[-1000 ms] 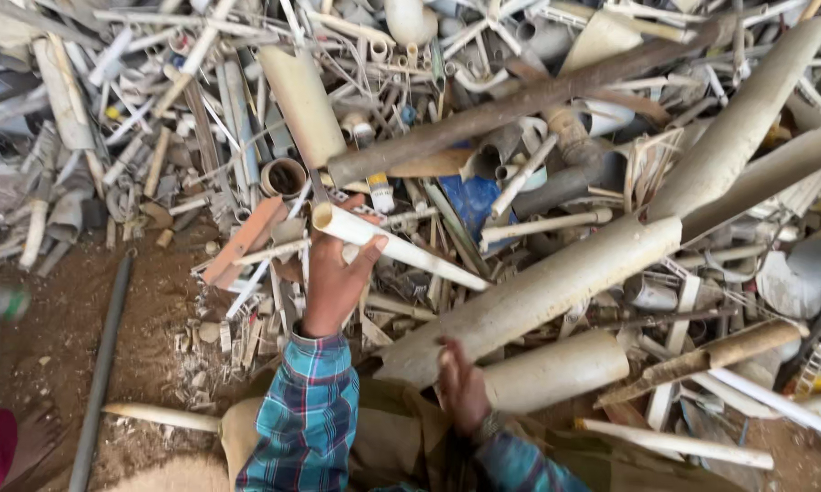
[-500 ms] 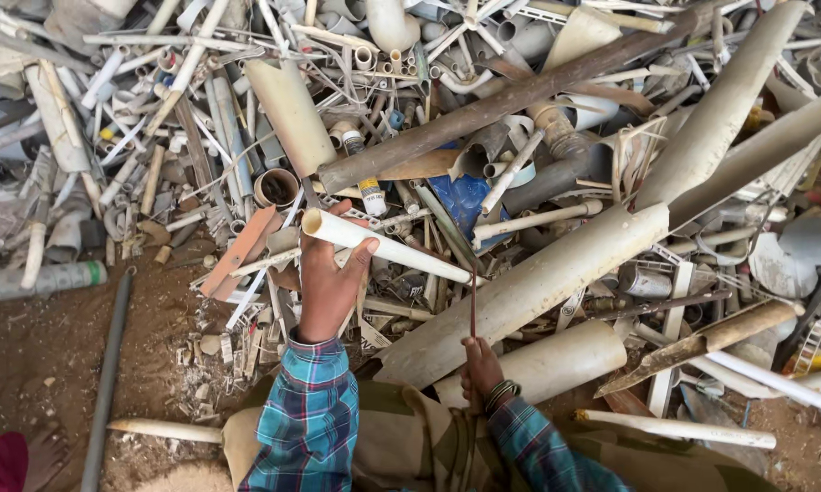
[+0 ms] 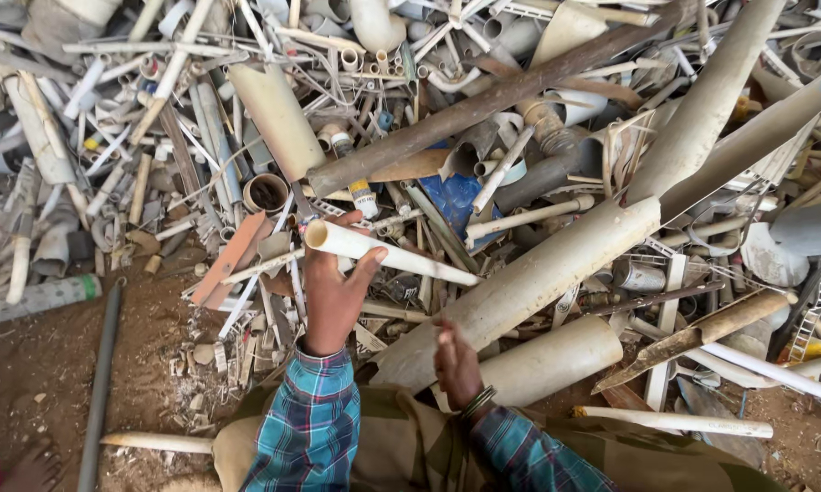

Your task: The person uses a saw blade to cut through a white PVC pipe held by hand over a pile of scrap material.

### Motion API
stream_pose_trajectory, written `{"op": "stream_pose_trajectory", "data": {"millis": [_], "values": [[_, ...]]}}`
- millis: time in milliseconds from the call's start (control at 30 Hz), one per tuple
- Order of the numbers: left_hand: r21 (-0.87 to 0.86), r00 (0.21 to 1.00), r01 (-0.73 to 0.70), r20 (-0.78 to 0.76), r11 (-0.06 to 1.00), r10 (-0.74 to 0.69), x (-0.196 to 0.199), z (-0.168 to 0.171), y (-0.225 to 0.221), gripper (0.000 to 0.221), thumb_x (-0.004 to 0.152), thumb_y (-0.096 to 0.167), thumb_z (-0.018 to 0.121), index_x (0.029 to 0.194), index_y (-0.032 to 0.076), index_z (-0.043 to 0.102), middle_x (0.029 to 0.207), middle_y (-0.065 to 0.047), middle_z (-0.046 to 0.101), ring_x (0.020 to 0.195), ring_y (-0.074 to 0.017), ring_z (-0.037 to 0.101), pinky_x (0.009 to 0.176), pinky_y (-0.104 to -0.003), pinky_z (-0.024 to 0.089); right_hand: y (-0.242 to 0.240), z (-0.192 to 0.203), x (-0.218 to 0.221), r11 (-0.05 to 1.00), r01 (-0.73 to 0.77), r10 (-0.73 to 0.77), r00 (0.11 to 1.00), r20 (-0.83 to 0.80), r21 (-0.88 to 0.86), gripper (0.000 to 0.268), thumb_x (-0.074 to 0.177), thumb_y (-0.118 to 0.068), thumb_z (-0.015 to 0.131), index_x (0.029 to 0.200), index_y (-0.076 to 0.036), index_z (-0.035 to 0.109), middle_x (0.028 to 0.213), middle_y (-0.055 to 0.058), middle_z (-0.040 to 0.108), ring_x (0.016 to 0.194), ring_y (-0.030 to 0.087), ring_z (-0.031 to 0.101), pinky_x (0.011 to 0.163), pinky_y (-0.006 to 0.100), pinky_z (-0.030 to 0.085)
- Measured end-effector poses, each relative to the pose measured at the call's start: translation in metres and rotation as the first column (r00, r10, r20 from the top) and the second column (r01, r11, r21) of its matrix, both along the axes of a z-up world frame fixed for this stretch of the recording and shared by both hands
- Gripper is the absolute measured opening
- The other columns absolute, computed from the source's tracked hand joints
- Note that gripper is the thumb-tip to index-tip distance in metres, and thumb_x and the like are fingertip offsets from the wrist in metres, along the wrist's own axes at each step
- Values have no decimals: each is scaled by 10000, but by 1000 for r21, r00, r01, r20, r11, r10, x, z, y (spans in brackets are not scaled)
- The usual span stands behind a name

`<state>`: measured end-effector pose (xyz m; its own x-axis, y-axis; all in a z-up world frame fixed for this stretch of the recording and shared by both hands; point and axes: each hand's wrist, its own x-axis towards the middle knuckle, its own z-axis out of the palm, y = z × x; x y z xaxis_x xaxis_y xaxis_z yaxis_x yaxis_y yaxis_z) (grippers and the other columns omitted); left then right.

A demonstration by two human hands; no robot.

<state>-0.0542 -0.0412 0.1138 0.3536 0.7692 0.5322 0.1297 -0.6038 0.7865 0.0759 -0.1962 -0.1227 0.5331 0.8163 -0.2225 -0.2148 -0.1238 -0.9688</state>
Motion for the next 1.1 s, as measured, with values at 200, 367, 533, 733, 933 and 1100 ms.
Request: {"op": "stream_pose_trajectory", "data": {"millis": [200, 367, 533, 733, 933, 1100], "values": [[-8, 999, -5, 40, 1000, 5, 4, -2, 2, 344, 879, 138, 821, 1159, 25, 656, 1125, -94, 713, 979, -210, 700, 878, -375, 563, 7, -24, 16, 941, 87, -167, 960, -226, -328, 520, 992, -491, 406, 1357, -149, 547, 590, 21, 487, 421, 134, 430, 365, 323, 412], [-2, 1000, -21, 21, 1000, 21, 5, -1, 2, 336, 880, 135, 821, 1155, 20, 665, 1066, -97, 723, 942, -207, 706, 860, -371, 561, 11, -33, 1, 979, -60, 24, 983, 184, 196, 548, 1034, -492, 424, 1374, -86, 566, 599, 29, 487, 424, 109, 429, 350, 279, 381], [65, 999, -16, 30, 998, 14, 7, -4, 3, 327, 904, 139, 816, 1162, 8, 661, 1132, -100, 731, 982, -207, 700, 878, -358, 550, 7, -31, 22, 970, 53, -98, 978, -182, -239, 521, 1003, -498, 388, 1358, -138, 514, 583, 7, 467, 425, 117, 403, 372, 293, 379], [9, 997, -26, 70, 1000, 25, 5, -9, 12, 317, 903, 148, 801, 1147, 6, 657, 1164, -97, 734, 1003, -193, 709, 902, -351, 570, 20, -14, 1, 995, -99, 93, 980, 174, 23, 550, 1035, -516, 393, 1376, -102, 517, 598, -16, 536, 434, 99, 477, 371, 276, 426], [-24, 996, -61, 71, 998, 63, -6, -25, 22, 246, 942, 118, 783, 1124, 9, 660, 1179, -115, 741, 1061, -216, 719, 942, -363, 575, 11, -18, 2, 992, 33, -40, 998, -55, -119, 527, 1036, -503, 425, 1397, -132, 525, 569, -10, 426, 432, 106, 385, 375, 290, 332], [-43, 993, -50, 101, 998, 54, 2, -25, 30, 249, 934, 120, 770, 1106, 3, 634, 1177, -106, 751, 1072, -213, 728, 937, -356, 584, 16, -16, 7, 997, -4, -1, 998, -66, -78, 496, 1036, -499, 445, 1366, -145, 554, 547, 13, 471, 405, 115, 427, 359, 295, 381]]}}
